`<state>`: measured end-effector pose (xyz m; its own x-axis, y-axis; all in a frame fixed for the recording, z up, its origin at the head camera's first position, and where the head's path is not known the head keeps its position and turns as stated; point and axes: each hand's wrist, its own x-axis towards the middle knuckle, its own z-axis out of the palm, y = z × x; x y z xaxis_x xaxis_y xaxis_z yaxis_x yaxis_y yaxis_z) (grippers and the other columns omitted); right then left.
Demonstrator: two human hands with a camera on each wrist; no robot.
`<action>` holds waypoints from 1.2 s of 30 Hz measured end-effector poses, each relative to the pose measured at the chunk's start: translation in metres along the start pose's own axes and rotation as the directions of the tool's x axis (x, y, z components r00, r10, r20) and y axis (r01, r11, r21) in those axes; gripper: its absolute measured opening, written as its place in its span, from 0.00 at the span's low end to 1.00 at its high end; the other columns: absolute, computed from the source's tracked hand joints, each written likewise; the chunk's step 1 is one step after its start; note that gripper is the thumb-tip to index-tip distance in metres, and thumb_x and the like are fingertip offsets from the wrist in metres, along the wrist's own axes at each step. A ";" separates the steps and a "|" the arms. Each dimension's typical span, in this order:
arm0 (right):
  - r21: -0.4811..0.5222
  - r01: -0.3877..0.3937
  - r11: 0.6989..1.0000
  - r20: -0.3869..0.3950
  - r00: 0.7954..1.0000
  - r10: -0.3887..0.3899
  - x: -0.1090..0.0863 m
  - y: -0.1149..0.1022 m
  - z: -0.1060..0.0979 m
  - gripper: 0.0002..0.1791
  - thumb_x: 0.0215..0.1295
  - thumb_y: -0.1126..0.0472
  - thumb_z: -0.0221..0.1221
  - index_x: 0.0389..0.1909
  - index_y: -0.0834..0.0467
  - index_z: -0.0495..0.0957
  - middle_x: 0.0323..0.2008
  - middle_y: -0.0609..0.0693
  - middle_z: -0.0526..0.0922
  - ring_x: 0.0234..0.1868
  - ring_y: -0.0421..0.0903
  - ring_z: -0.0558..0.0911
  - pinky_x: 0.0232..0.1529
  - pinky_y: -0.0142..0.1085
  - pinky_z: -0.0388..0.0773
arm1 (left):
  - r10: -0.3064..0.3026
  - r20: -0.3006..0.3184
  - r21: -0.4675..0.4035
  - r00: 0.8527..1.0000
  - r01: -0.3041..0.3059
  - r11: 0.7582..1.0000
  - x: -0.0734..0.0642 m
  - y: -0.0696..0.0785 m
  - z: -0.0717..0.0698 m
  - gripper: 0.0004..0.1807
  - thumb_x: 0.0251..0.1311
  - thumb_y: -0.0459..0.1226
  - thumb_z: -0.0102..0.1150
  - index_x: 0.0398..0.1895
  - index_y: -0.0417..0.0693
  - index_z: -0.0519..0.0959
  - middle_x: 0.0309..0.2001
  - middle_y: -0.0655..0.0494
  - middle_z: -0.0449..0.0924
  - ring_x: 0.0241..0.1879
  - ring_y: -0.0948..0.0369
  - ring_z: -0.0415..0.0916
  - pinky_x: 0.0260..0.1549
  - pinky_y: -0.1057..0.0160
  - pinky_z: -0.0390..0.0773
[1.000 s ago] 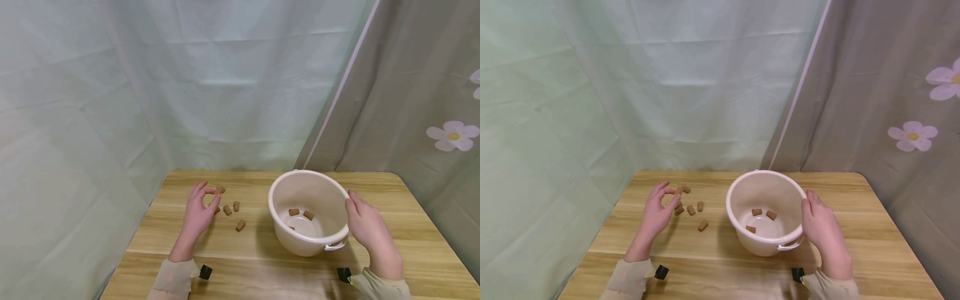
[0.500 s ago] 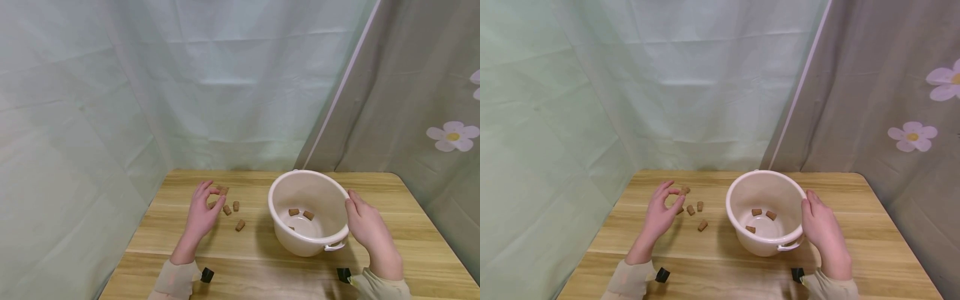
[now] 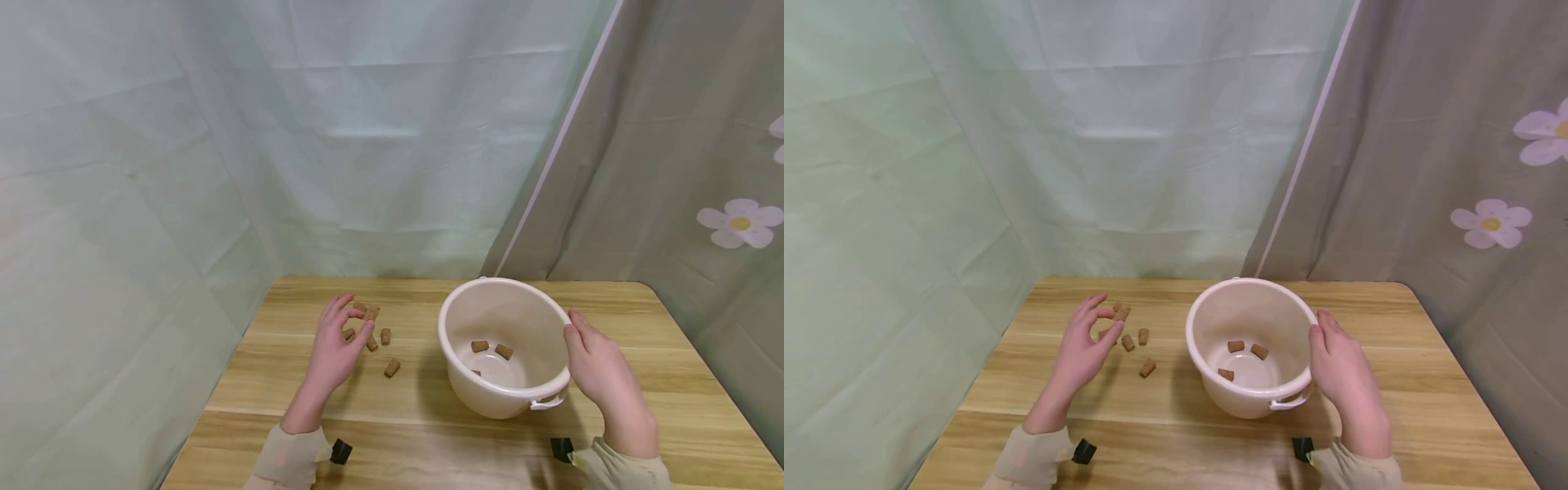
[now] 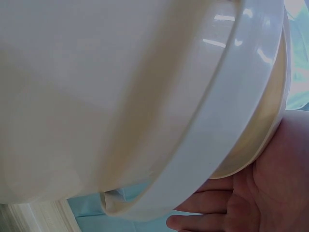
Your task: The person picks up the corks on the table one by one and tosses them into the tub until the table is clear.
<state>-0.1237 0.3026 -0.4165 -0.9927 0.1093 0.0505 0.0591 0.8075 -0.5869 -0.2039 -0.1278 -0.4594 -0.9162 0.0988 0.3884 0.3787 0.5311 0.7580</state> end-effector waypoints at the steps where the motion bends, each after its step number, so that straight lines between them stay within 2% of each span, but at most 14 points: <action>1: 0.000 0.000 1.000 0.000 1.000 0.000 0.000 0.000 0.000 0.38 0.89 0.46 0.30 0.81 0.72 0.55 0.78 0.73 0.58 0.76 0.77 0.60 0.72 0.72 0.58 | 0.000 0.000 0.001 1.000 0.000 1.000 0.000 0.000 0.000 0.09 0.72 0.39 0.69 0.46 0.43 0.83 0.77 0.41 0.68 0.82 0.40 0.49 0.76 0.29 0.52; 9: 0.000 0.002 1.000 0.000 1.000 -0.002 0.000 -0.001 0.000 0.37 0.89 0.46 0.30 0.81 0.72 0.54 0.78 0.73 0.58 0.76 0.77 0.60 0.72 0.71 0.58 | 0.001 0.007 -0.005 1.000 -0.001 1.000 -0.002 0.002 0.002 0.09 0.72 0.39 0.69 0.45 0.43 0.83 0.77 0.41 0.68 0.83 0.40 0.49 0.75 0.28 0.52; 16: 0.004 -0.001 1.000 -0.002 1.000 0.001 0.000 -0.001 0.000 0.38 0.89 0.45 0.30 0.81 0.71 0.54 0.79 0.73 0.58 0.76 0.77 0.60 0.72 0.72 0.58 | 0.054 0.013 -0.007 0.998 -0.053 0.999 -0.001 0.010 0.006 0.09 0.72 0.40 0.69 0.45 0.44 0.84 0.75 0.43 0.70 0.82 0.39 0.51 0.75 0.28 0.53; 22: 0.014 0.002 1.000 -0.012 1.000 -0.001 -0.002 -0.001 0.000 0.38 0.89 0.44 0.30 0.81 0.71 0.55 0.78 0.73 0.59 0.76 0.78 0.61 0.71 0.73 0.59 | 0.106 0.015 -0.010 0.994 -0.106 0.994 -0.001 0.024 0.011 0.08 0.71 0.39 0.70 0.45 0.44 0.84 0.75 0.44 0.71 0.81 0.39 0.52 0.75 0.29 0.53; 36: 0.007 -0.005 1.000 0.008 1.000 0.005 -0.001 -0.001 -0.001 0.38 0.89 0.45 0.29 0.81 0.72 0.54 0.79 0.73 0.57 0.76 0.77 0.59 0.72 0.72 0.57 | 0.191 0.088 -0.082 0.978 -0.184 0.980 0.000 0.060 0.029 0.08 0.70 0.41 0.70 0.46 0.50 0.84 0.76 0.49 0.70 0.83 0.43 0.51 0.73 0.24 0.52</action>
<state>-0.1231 0.3025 -0.4156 -0.9932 0.1091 0.0411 0.0637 0.8029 -0.5927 -0.1854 -0.0715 -0.4289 -0.8349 0.2718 0.4786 0.5502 0.4333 0.7138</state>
